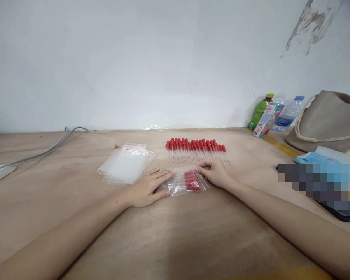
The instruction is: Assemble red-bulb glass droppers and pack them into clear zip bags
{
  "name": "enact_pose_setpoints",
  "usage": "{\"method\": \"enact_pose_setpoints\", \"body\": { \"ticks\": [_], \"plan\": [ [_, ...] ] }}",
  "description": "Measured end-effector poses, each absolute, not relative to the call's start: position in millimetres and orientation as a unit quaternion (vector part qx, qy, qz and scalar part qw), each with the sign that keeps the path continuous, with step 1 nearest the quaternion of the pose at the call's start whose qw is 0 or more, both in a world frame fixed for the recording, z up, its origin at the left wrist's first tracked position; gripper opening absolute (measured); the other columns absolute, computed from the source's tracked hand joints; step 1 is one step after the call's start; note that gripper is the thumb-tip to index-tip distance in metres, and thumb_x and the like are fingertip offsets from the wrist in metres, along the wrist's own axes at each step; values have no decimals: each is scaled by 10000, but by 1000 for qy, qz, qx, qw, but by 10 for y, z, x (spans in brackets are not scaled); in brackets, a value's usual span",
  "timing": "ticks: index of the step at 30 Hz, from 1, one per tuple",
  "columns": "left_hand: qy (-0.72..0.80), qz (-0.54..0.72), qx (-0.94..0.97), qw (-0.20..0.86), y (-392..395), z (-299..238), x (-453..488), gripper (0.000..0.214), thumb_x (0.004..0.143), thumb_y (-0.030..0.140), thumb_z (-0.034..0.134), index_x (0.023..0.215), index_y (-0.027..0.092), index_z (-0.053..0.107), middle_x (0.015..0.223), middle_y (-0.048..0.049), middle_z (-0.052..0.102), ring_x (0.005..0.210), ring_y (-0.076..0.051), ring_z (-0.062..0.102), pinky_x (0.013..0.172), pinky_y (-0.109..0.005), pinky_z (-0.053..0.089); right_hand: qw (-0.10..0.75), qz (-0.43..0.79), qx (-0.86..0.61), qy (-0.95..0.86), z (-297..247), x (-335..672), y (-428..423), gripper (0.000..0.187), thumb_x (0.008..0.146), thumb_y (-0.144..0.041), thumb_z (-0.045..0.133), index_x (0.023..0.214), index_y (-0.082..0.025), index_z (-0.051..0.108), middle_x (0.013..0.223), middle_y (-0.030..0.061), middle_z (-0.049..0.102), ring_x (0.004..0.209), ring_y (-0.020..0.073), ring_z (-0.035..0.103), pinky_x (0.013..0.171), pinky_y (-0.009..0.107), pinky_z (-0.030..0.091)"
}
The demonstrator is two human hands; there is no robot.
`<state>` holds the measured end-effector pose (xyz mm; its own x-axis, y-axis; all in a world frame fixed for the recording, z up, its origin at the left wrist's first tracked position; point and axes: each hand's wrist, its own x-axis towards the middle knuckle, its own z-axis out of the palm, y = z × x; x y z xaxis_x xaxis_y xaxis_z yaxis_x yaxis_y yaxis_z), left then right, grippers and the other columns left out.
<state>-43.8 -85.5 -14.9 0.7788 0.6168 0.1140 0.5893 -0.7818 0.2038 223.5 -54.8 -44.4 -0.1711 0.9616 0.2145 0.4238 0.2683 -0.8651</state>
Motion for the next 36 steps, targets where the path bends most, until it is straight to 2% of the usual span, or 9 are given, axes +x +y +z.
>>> {"method": "enact_pose_setpoints", "body": {
  "ticks": [8,11,14,17,20,26,32,34,36],
  "plan": [
    [331,74,938,78,-862,-143,-436,576,879,466,340,1380,237,172,1406,-46,286,1286,-193,264,1074,-398,184,322,353,-360,-801,-368,2335,-571,205,777,-327,507,859,-187,633,949,44,636,900,169,569,822,324,423],
    [328,75,938,79,-864,-140,-436,574,880,467,336,1380,244,167,1406,-45,287,1286,-194,264,1068,-406,197,350,394,-420,-739,-334,2357,-586,257,769,-404,510,839,-171,590,834,27,623,681,115,558,670,264,443],
    [325,75,939,79,-859,-136,-435,576,878,466,340,1381,247,163,1406,-45,288,1286,-196,264,1068,-410,194,375,433,-485,-661,-312,2344,-607,345,783,-481,466,933,-177,531,774,-4,598,444,47,430,479,208,377],
    [323,77,940,84,-854,-136,-438,575,878,460,348,1381,253,160,1402,-38,298,1282,-198,272,1072,-409,187,342,454,-481,-668,-306,2296,-632,394,720,-483,566,960,-171,543,712,-11,598,491,68,477,494,210,383],
    [320,84,939,91,-858,-140,-446,569,875,454,359,1378,264,170,1394,-33,315,1278,-211,279,1065,-420,203,319,485,-450,-679,-318,2249,-646,357,648,-451,653,835,-156,581,682,6,611,610,110,547,568,231,418],
    [331,139,930,81,-903,-123,-435,570,857,446,408,1362,242,237,1407,-49,287,1288,-217,253,1051,-397,244,346,519,-457,-634,-329,2264,-649,382,636,-511,632,667,-166,469,498,-63,483,415,41,398,410,179,305],
    [462,174,869,-43,-808,-190,-506,503,894,457,271,1339,226,296,1402,-55,299,1312,-227,178,1062,-459,128,391,562,-390,-615,-302,2302,-695,446,656,-419,657,959,-202,412,603,-71,523,454,56,463,442,192,372],
    [515,143,843,-52,-752,-225,-564,535,887,497,228,1335,215,310,1409,-78,278,1310,-254,179,1044,-484,144,393,570,-369,-620,-276,2310,-715,616,649,-364,677,1142,-240,328,641,-80,526,466,58,480,465,201,396],
    [558,101,823,-39,-721,-229,-613,594,869,548,195,1324,191,333,1397,-116,293,1290,-289,225,1006,-502,208,359,575,-361,-640,-250,2319,-728,620,650,-339,679,1169,-233,358,626,-82,519,471,54,483,480,200,405]
  ]
}}
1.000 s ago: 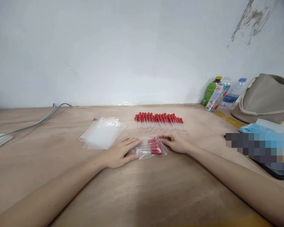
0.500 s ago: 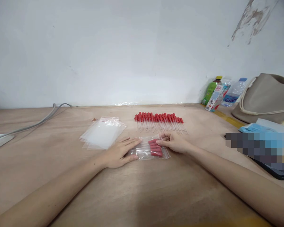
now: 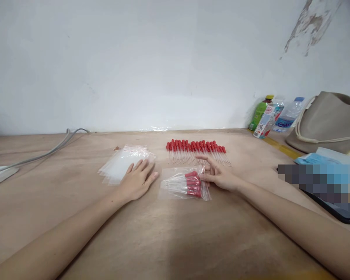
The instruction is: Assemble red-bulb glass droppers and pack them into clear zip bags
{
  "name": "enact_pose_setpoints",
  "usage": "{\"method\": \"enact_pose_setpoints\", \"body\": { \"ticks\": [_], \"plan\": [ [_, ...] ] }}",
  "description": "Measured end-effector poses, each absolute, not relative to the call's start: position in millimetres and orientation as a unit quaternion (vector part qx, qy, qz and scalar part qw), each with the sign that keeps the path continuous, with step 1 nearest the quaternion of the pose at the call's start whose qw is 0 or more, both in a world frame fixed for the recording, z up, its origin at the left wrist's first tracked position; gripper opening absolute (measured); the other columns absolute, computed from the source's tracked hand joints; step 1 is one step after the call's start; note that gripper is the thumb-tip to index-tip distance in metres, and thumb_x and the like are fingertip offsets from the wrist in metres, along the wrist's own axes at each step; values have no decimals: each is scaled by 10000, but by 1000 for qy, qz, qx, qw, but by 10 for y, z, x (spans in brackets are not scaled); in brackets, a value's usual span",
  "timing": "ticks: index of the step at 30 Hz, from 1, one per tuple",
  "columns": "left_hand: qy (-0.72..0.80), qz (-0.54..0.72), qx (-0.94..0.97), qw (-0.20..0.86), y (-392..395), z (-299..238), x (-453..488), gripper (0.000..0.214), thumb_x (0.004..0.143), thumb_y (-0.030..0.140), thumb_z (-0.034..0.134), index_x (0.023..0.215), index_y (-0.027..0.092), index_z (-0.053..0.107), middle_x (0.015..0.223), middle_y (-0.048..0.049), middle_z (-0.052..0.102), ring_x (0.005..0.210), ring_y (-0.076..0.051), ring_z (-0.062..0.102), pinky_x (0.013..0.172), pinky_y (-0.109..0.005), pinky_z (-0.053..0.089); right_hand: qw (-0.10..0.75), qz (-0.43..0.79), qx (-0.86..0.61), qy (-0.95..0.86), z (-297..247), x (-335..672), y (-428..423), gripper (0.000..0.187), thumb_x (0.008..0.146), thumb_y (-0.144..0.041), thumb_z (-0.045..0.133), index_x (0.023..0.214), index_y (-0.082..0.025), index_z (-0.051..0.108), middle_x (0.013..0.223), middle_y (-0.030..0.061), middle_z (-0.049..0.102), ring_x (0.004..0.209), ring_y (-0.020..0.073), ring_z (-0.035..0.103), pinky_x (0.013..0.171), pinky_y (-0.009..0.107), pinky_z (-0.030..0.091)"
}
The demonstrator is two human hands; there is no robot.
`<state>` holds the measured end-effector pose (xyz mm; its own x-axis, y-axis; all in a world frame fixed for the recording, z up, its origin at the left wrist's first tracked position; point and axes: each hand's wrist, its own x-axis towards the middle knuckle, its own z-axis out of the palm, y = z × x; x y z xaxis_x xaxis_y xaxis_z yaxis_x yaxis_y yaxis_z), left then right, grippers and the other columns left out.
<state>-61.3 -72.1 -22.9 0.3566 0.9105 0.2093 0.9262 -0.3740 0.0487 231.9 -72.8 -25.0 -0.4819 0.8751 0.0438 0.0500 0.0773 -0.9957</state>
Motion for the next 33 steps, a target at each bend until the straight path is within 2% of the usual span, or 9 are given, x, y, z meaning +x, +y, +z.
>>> {"method": "enact_pose_setpoints", "body": {
  "ticks": [3,6,9,12,16,19,25,29,33],
  "plan": [
    [-599,-55,-797,51,-739,-169,-641,651,840,601,168,1216,158,463,1249,-161,474,1167,-333,402,902,-528,313,297,579,-369,-663,-239,2322,-736,392,642,-360,683,952,-166,540,602,-53,542,503,55,501,505,197,417],
    [-624,-49,-767,138,-800,-91,-609,648,818,623,205,990,135,595,1031,-176,588,1053,-372,471,874,-586,277,284,593,-381,-650,-275,2291,-746,378,625,-386,693,895,-149,574,630,-26,585,525,63,525,547,215,446],
    [-581,-109,-785,183,-894,-56,-509,547,834,569,278,1013,154,586,1150,-161,526,1153,-360,382,948,-562,215,291,602,-391,-633,-319,2219,-784,424,650,-406,673,959,-135,570,677,2,610,556,73,554,596,235,465],
    [-496,-156,-846,120,-1050,-65,-345,466,871,490,279,1167,199,493,1258,-106,451,1163,-274,390,943,-442,315,277,637,-331,-638,-324,2143,-849,480,692,-380,647,1094,-150,519,801,27,620,726,94,588,704,241,463],
    [-439,-147,-885,59,-1260,-97,-157,521,837,530,341,1247,216,414,1265,-95,438,1112,-276,421,901,-428,364,237,664,-241,-667,-290,2111,-907,542,718,-296,643,1206,-196,430,964,29,577,844,82,560,787,238,434],
    [-441,-114,-888,60,-1319,-87,-116,510,825,519,362,1220,204,436,1211,-101,483,1079,-291,441,866,-438,383,252,657,-251,-664,-283,2128,-905,529,717,-294,644,1190,-181,436,899,16,569,732,67,553,731,239,448],
    [-528,21,-842,109,-1324,14,-173,278,827,242,338,996,141,536,957,-131,584,874,-282,549,679,-405,440,267,647,-307,-645,-300,2154,-881,445,678,-328,675,1054,-140,531,840,22,574,699,71,540,705,237,447],
    [-541,48,-830,130,-1215,25,-261,279,801,128,320,1001,128,515,1003,-131,574,882,-264,555,670,-374,447,263,636,-314,-654,-303,2159,-880,425,678,-330,676,1031,-134,545,833,25,576,707,71,535,698,230,442],
    [-534,4,-837,124,-934,-34,-377,299,808,123,314,1046,149,493,1093,-113,554,929,-240,556,733,-360,450,263,624,-321,-662,-305,2158,-881,392,690,-339,663,1011,-144,553,812,16,573,692,70,530,684,228,441]
  ]
}}
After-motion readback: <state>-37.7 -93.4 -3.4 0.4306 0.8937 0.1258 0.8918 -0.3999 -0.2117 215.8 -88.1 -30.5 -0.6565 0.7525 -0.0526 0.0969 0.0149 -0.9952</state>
